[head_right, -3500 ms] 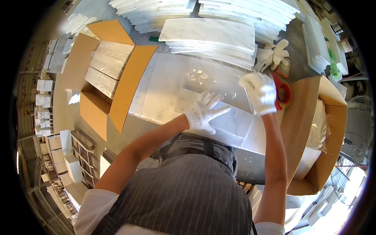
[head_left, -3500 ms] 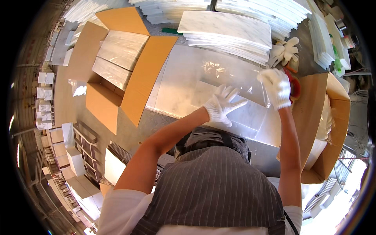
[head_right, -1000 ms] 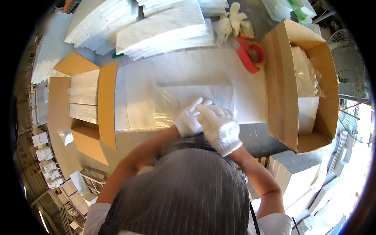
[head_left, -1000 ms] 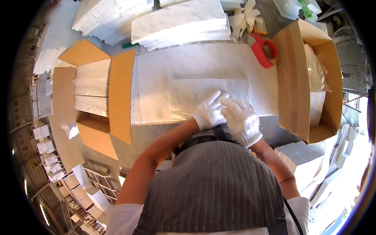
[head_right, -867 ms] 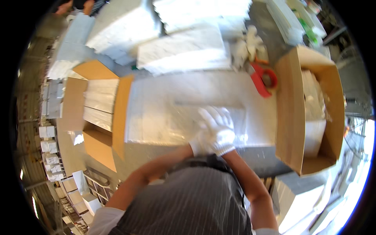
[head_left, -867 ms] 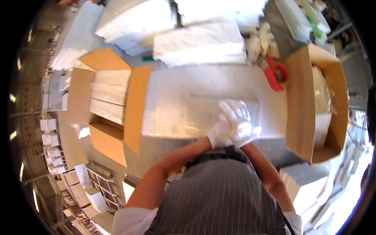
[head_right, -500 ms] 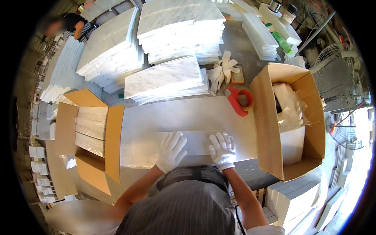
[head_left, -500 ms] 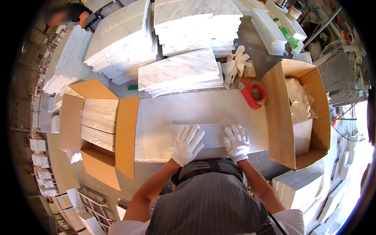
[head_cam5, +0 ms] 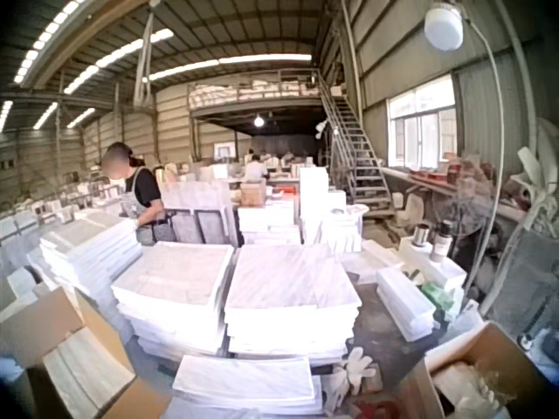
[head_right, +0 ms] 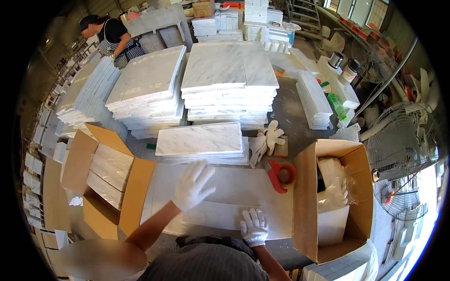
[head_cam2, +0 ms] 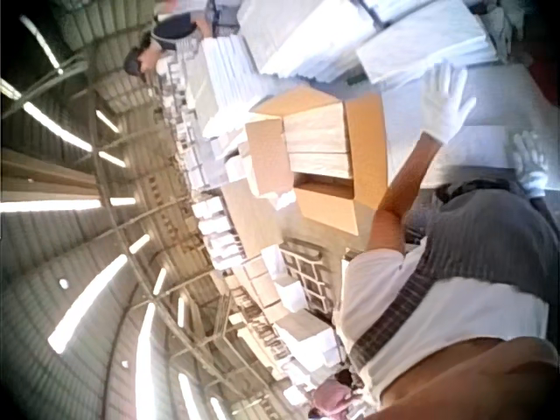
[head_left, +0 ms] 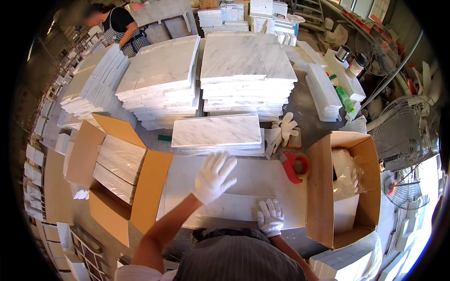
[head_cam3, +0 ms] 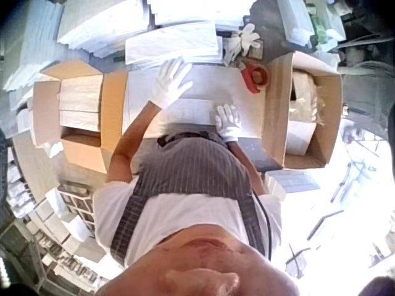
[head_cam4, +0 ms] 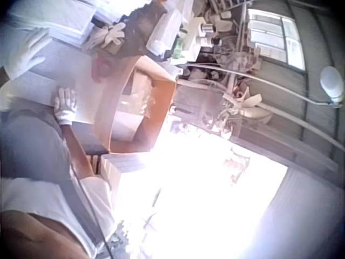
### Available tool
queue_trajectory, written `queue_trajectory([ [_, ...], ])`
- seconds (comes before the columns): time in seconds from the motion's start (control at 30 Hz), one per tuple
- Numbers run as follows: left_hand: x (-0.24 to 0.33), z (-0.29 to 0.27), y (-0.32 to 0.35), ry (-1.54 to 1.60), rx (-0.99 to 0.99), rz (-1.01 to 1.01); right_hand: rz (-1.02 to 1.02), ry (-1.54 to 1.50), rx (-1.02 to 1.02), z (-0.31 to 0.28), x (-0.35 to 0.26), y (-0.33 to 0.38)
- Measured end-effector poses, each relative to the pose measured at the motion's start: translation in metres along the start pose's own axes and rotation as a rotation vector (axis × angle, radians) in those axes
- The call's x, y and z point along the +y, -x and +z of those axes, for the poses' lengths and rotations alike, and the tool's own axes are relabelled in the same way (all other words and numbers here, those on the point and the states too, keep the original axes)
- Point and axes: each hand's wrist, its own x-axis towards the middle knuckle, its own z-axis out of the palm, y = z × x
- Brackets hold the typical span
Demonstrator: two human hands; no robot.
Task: The person wraps rectangular white tiles individually in clear plastic film. They pick a tile, place it on a sheet of film, fold the film around the tile, and place the wrapped unit into a cardboard box. The process repeats continuously.
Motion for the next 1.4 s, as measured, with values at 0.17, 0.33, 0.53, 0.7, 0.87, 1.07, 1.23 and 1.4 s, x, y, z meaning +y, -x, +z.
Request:
queue_trajectory([
  [0.17, -0.066, -0.013, -0.083, -0.296, -0.308, -0.037, 0.006, -0.014, 0.018, -0.001, 0.000, -0.001],
  [0.33, -0.096, -0.014, -0.098, -0.331, -0.426, -0.039, -0.001, -0.036, 0.037, -0.004, -0.001, -0.006],
  [0.53, -0.082, -0.011, -0.081, -0.332, -0.430, -0.008, 0.006, -0.049, 0.026, -0.003, 0.002, -0.001],
  [0.7, -0.075, -0.026, -0.073, -0.360, -0.226, 0.167, 0.022, -0.030, 0.016, 0.000, 0.006, 0.000],
  [0.87, -0.093, -0.062, -0.101, -0.159, -0.287, -0.002, 0.025, -0.052, 0.023, 0.003, 0.004, 0.002],
  [1.07, -0.039, -0.089, -0.102, 0.499, -0.625, -0.245, 0.006, -0.090, 0.063, 0.003, 0.002, -0.003],
  [1.23, -0.015, -0.019, -0.063, 0.696, -0.835, -0.110, 0.121, -0.073, 0.117, -0.007, 0.004, 0.008],
  [1.4, -0.002, 0.029, -0.028, 0.779, -1.112, -0.183, 0.303, -0.050, 0.263, -0.010, 0.015, 0.038],
])
